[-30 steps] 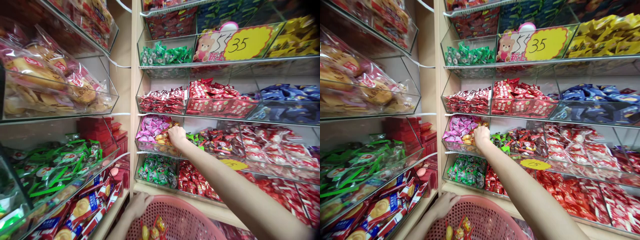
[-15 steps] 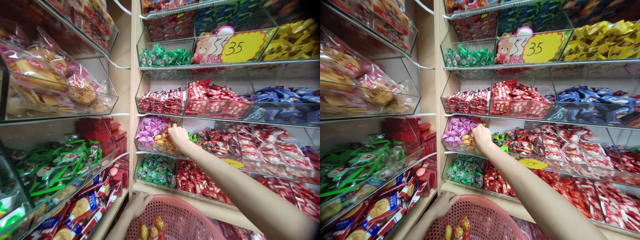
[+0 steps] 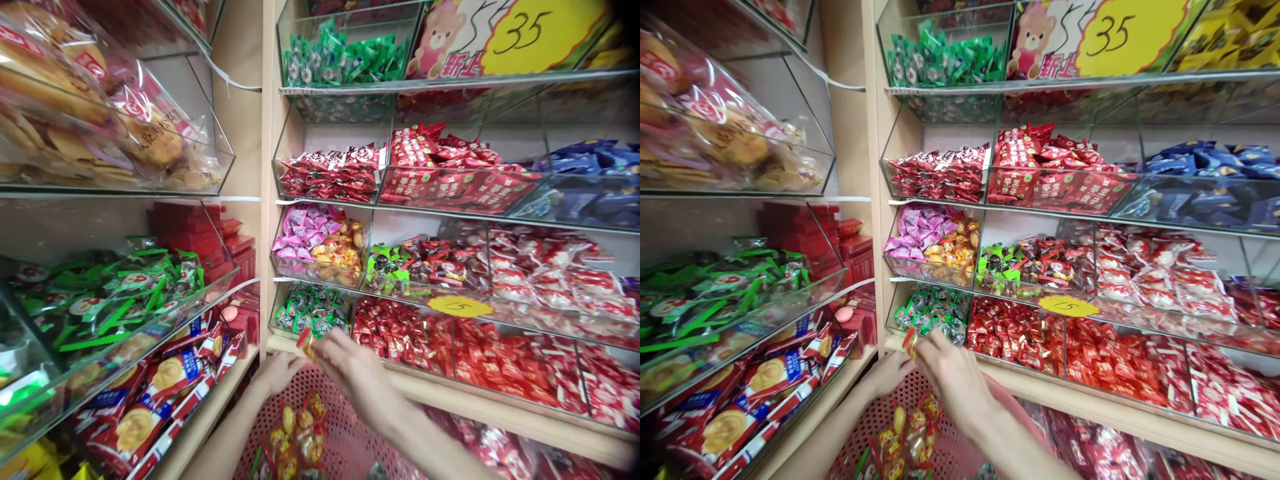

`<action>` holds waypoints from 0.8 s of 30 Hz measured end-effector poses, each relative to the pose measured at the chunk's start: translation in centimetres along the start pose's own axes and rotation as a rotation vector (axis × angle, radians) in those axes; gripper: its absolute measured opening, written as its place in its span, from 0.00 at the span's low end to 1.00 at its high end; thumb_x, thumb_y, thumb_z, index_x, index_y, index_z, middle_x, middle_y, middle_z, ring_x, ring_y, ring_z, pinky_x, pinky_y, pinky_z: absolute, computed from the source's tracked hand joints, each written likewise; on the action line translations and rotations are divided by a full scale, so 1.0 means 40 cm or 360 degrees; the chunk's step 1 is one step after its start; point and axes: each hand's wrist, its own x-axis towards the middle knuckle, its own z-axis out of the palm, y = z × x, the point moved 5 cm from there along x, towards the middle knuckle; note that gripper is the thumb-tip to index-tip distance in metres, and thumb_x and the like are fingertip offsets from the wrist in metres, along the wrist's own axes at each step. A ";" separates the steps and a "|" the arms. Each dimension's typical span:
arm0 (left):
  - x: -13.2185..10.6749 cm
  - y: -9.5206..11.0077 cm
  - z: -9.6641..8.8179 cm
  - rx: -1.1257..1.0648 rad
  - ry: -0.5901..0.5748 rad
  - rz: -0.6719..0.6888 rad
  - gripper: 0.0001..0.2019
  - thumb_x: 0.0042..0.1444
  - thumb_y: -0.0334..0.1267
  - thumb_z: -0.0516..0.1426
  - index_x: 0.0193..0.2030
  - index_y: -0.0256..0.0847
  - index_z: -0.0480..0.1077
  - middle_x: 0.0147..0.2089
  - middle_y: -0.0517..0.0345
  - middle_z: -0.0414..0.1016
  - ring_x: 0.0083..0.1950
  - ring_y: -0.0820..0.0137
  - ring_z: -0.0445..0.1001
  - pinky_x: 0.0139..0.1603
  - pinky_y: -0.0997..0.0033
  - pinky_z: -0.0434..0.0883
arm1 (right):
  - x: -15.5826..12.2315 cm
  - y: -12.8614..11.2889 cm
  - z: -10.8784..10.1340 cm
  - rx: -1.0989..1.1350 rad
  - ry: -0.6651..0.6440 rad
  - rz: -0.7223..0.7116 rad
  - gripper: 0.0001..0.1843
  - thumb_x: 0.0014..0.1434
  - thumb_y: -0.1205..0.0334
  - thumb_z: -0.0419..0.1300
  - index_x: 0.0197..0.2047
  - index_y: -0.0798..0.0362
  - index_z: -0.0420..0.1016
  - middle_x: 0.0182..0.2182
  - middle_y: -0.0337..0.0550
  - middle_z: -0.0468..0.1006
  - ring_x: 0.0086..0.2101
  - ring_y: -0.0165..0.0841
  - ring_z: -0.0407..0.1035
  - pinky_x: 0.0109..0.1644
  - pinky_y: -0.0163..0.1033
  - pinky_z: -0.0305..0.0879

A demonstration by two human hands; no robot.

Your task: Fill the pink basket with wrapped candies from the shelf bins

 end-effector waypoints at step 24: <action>-0.002 0.001 -0.006 0.0033 0.0085 -0.0010 0.25 0.60 0.55 0.43 0.32 0.41 0.74 0.34 0.53 0.79 0.37 0.65 0.75 0.34 0.72 0.61 | -0.086 0.148 0.370 0.0637 -0.0075 0.0221 0.16 0.59 0.71 0.51 0.45 0.50 0.75 0.41 0.44 0.77 0.42 0.35 0.71 0.47 0.36 0.65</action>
